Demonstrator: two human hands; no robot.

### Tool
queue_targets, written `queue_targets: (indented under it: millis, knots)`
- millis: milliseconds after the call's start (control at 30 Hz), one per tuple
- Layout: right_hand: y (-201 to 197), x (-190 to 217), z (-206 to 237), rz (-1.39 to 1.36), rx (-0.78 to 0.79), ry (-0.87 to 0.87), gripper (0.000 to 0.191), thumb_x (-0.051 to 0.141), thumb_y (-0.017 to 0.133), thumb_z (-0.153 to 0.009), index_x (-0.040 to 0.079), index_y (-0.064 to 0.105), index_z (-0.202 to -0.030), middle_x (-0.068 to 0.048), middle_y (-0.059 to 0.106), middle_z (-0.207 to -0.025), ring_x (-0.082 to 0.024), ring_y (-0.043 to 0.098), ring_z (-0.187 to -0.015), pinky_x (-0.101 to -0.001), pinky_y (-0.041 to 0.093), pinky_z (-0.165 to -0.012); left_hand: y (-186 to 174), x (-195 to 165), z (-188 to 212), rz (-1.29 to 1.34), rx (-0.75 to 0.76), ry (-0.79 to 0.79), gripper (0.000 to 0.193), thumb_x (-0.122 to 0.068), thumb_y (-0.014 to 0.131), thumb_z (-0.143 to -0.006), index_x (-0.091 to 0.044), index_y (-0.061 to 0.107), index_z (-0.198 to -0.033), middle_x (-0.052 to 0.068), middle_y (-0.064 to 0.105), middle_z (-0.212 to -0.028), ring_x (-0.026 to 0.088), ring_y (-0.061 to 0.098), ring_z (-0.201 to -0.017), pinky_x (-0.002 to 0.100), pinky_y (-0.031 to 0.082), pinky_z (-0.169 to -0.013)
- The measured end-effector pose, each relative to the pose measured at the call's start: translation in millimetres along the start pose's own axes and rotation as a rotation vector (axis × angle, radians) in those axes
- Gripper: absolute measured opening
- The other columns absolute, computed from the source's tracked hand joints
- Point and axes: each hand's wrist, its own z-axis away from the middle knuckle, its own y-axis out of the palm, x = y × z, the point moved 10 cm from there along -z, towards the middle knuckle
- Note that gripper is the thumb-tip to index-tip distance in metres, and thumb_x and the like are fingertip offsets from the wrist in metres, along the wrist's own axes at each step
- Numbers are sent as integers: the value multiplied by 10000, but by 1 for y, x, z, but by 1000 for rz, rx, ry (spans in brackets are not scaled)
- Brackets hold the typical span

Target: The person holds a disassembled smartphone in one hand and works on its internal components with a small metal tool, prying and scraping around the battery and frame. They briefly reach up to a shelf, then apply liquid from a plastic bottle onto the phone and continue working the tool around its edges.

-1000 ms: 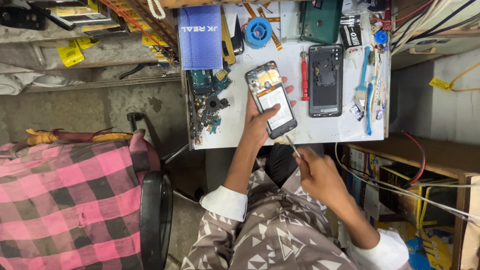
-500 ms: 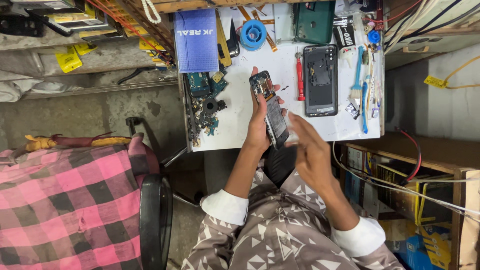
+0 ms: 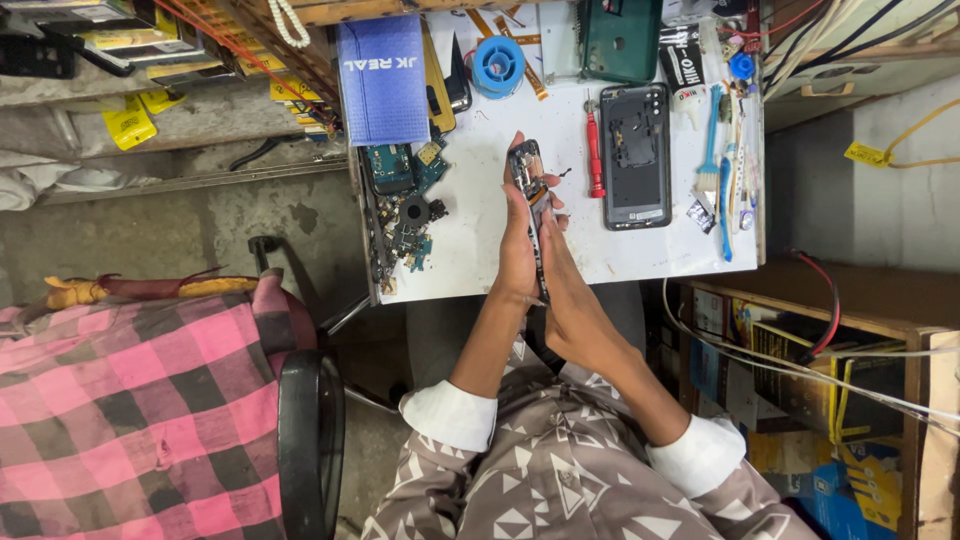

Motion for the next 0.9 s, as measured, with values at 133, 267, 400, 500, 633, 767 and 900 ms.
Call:
queue_targets:
  millis: [133,267,400,500,633,767,900]
  knots:
    - [-3,-13,-7,-68,18,57,1123,-194,407,-602,-15,-8,-1630,-302,0,-1708,-455,18,-1605,-496,63,-1311,1,-1,-1,-18,3,2,792,-683,417,-1016,-295,201,-1672,20,479,-1183,112,486,-975,303,491,-920]
    - [-7,-14,-13,-109,4,76,1119,-168,411,-593,-22,0,-1624,-288,14,-1707,-431,33,-1604,-465,77,-1303,4,-4,-2,-58,7,32,760,-645,408,-1035,-281,190,-1666,50,449,-1203,136,517,-1020,356,531,-961]
    - [-12,-13,-12,-176,-43,112,1081,-172,419,-647,-7,23,-1640,-270,35,-1723,-411,46,-1617,-443,76,-1305,9,-6,-3,-125,24,82,721,-602,395,-1066,-266,176,-1666,47,409,-1296,118,470,-1123,365,525,-1003]
    - [-16,-10,-7,-174,-59,122,1065,-191,366,-658,4,50,-1656,-267,69,-1738,-399,82,-1633,-432,91,-1316,8,-3,-3,-138,-8,77,719,-598,377,-1080,-268,163,-1682,65,398,-1241,150,436,-1026,367,537,-984]
    - [-18,-11,5,-140,-27,167,1070,-199,363,-632,9,101,-1648,-259,129,-1725,-389,142,-1619,-417,122,-1307,8,-4,-4,-214,-26,86,719,-622,322,-1072,-258,166,-1671,69,399,-1246,146,443,-1045,362,544,-978]
    - [-19,-11,16,-128,-1,200,1091,-193,366,-580,-12,109,-1624,-265,143,-1702,-398,149,-1597,-412,135,-1285,8,-6,-4,-194,-27,78,717,-622,317,-1067,-265,160,-1668,78,398,-1254,146,450,-1047,365,542,-995]
    - [-17,-6,24,-150,14,219,1078,-207,349,-585,-28,127,-1624,-273,133,-1709,-399,146,-1594,-418,142,-1291,8,-6,-4,-225,-30,53,717,-635,283,-1064,-269,162,-1669,92,416,-1256,152,469,-1047,357,543,-998]
